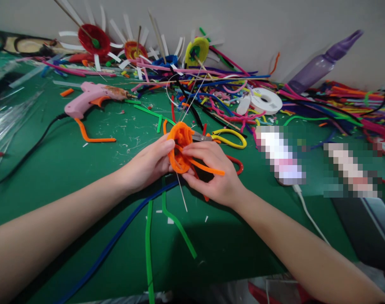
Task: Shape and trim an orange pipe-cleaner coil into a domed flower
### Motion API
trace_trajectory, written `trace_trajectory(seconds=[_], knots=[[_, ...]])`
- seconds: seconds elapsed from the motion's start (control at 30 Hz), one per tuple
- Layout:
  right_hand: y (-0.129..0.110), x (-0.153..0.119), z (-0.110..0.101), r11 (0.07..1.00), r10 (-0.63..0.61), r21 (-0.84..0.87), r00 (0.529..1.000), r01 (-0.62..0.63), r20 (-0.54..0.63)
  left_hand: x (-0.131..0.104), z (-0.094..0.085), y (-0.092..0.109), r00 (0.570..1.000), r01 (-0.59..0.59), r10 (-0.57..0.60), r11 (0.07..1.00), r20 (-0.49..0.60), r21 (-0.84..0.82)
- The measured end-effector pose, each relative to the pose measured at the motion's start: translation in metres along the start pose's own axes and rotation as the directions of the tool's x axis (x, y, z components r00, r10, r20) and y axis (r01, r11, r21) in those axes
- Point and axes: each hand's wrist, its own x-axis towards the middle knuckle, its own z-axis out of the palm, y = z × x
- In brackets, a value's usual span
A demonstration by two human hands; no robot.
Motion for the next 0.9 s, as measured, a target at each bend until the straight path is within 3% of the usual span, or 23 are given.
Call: trace_trajectory(seconds=[0.53, 0.9], knots=[[0.0008, 0.0, 0.0006, 1.0, -0.001, 0.016, 1.0, 0.001, -0.003, 0.0018, -0.0055, -0.0025, 0.998, -0.017, 0.018, 1.0, 0.064, -0.013], [0.0017, 0.0009, -0.0011, 1.0, -0.024, 0.001, 0.999, 0.024, 0.035, 0.0014, -0.0028, -0.0022, 1.0, -0.017, 0.017, 1.0, 0.006, -0.01]])
